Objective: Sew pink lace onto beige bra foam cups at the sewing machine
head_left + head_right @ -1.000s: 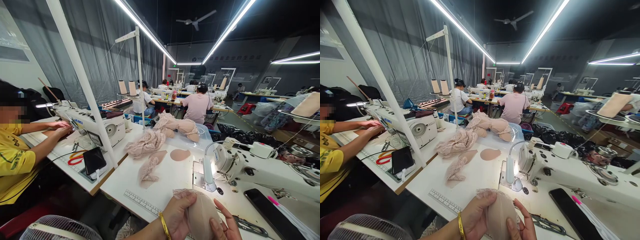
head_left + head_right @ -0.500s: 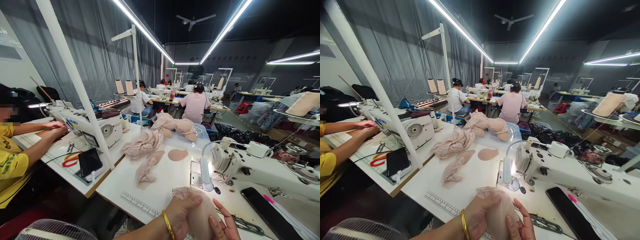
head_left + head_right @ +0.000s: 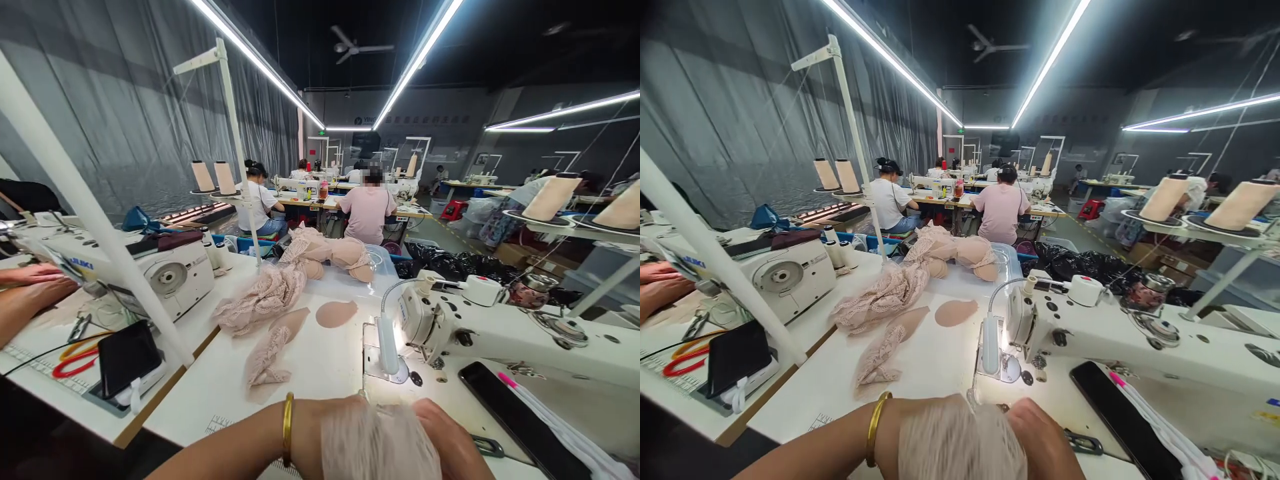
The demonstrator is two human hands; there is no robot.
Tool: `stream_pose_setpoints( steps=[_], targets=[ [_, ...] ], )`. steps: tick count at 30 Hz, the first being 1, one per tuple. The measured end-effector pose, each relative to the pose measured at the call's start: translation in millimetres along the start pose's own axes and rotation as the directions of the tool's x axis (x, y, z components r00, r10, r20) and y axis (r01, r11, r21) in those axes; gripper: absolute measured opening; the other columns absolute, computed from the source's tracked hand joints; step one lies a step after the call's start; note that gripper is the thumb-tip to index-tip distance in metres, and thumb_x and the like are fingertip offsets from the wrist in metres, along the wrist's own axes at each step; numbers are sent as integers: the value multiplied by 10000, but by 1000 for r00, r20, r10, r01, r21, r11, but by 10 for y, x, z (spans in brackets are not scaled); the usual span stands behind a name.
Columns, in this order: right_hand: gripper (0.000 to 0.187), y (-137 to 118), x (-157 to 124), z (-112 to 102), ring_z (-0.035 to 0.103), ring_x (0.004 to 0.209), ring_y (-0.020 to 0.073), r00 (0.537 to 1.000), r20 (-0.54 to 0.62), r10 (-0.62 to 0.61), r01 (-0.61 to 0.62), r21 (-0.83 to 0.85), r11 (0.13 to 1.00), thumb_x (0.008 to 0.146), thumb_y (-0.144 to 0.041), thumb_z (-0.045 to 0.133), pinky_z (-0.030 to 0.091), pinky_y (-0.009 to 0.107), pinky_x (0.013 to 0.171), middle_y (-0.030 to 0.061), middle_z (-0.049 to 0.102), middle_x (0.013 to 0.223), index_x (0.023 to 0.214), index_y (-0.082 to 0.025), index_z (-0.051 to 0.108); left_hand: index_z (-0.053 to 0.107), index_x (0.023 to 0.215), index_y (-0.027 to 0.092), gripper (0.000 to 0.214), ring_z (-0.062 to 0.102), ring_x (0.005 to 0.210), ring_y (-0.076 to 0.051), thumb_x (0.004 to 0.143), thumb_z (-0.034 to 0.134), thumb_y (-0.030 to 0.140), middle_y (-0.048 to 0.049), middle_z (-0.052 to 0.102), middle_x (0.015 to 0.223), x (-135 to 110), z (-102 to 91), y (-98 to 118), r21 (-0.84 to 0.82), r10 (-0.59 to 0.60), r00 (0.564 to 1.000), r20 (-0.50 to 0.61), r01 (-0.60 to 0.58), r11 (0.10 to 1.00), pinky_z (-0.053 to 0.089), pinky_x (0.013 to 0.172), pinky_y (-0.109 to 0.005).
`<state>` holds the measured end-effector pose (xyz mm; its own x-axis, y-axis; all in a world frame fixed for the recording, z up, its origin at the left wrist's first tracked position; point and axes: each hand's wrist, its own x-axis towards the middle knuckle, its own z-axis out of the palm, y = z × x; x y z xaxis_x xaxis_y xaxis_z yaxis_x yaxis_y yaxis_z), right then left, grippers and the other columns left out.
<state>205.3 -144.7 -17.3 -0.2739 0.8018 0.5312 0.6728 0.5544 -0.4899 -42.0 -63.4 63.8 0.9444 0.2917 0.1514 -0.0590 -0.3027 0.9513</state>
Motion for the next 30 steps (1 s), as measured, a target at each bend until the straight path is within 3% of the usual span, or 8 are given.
stream_pose_setpoints(
  steps=[1,4,7,10,14,17,23,30],
  targets=[
    [168,91,106,-71,655,752,176,985,119,-124,143,-165,976,1052,-284,519,507,267,690,-1,708,829,1032,-286,686,744,732,262,234,658,912,-358,696,815,482,-64,739,889,52,-57,-65,140,45,997,65,-54,989,382,985,-532],
    [221,323,368,-149,635,755,174,962,196,-188,234,-247,940,1039,-195,522,495,278,706,-9,738,862,964,-288,708,645,594,231,159,644,920,-371,648,770,313,-71,730,869,283,-202,-316,460,115,978,172,-183,869,266,993,-590],
    [325,487,414,-106,677,909,191,968,171,-182,220,-245,944,1014,-104,451,518,262,728,27,760,977,1054,-278,723,681,613,245,44,612,812,-297,625,721,256,-46,689,784,461,-288,-500,508,89,987,132,-144,849,284,961,-543],
    [414,572,316,-97,687,1104,210,968,145,-206,233,-207,950,987,-68,429,560,277,838,64,772,1150,1230,-268,699,705,648,242,40,570,753,-262,638,670,258,-51,677,766,508,-277,-533,530,36,997,70,-68,846,316,924,-504],
    [377,571,271,-173,711,1053,213,968,221,-121,167,-199,966,1002,-102,435,581,296,829,56,783,1131,1167,-275,727,693,658,221,65,605,851,-313,612,648,227,-86,724,958,489,-140,-507,606,19,999,36,-37,795,299,935,-525],
    [352,574,305,-220,723,1034,210,962,270,-35,100,-232,968,1001,-141,479,592,292,816,32,787,1164,1149,-311,750,732,738,228,142,611,969,-376,628,643,235,-110,711,1088,477,-30,-550,591,12,1000,-23,4,807,237,992,-573],
    [380,700,246,-226,764,976,227,979,197,58,3,-298,954,985,-224,534,620,307,775,6,792,1226,1265,-376,741,776,846,242,262,573,1106,-461,658,620,336,-133,679,1203,480,37,-605,436,11,993,-120,43,899,150,1037,-605],
    [350,775,203,-191,772,884,223,992,120,40,6,-358,934,974,-247,519,618,313,738,3,815,1160,1196,-356,766,811,862,257,314,560,1148,-474,760,590,455,-139,683,1184,508,64,-553,361,1,986,-165,59,931,128,1074,-604]
  ],
)
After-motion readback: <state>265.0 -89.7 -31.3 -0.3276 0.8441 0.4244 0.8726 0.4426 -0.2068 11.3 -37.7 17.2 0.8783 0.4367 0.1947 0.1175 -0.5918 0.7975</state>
